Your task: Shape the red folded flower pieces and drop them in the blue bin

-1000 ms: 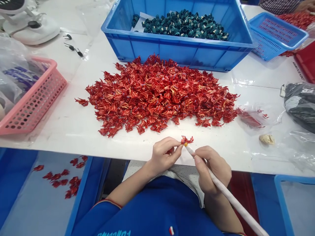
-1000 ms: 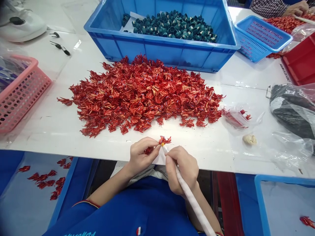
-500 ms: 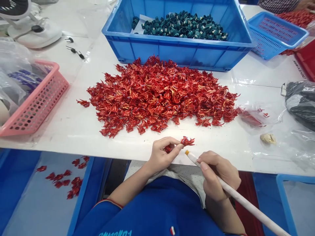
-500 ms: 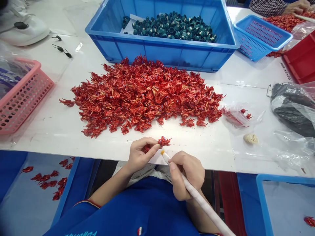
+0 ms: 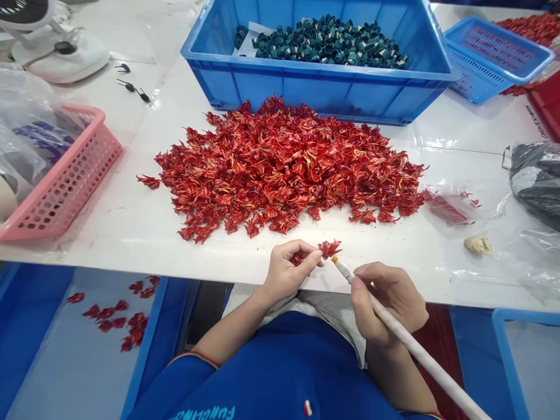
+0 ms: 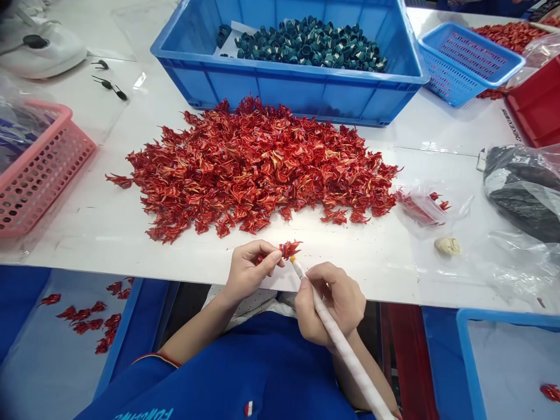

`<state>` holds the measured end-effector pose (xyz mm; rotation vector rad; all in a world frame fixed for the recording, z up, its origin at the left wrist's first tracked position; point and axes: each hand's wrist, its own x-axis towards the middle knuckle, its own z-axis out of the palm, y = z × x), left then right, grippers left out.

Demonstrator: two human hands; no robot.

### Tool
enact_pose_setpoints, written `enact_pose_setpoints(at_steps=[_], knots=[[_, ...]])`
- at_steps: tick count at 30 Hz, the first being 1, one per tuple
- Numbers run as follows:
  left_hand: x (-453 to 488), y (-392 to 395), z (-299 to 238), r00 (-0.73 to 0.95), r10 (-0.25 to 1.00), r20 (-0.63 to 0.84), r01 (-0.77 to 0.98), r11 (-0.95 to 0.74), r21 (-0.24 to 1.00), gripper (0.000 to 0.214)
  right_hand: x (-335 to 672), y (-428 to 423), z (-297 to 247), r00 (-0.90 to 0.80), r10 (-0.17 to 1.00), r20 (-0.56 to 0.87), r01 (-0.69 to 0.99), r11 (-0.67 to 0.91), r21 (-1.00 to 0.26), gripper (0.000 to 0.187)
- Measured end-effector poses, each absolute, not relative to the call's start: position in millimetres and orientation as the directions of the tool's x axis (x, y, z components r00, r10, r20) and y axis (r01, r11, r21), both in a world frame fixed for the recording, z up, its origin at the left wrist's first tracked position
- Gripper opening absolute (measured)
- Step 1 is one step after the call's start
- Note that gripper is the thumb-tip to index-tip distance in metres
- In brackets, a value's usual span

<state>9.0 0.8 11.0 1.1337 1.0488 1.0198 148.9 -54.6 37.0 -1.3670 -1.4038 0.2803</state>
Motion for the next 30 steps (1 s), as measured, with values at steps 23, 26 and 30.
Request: enact_pose_setpoints(at_steps=[23,26,30], knots=[[9,-4,4,0.203,0.976,-0.074,0.054,0.064,0.996,0.020,146,-44,36,0.053,0.917,0.394,0.451,0.330,-0.829,0.029],[9,-6,3,0.182,0.980,-0.076,0.053,0.067,0.996,0.020,144,-45,33,0.051,0.929,0.366,0.458,0.304,-0.835,0.028],[8,-7,2,0.160,0.983,-0.085,0.050,0.078,0.996,0.021,142,-46,29,0.079,0.915,0.396,0.432,0.326,-0.841,0.028]])
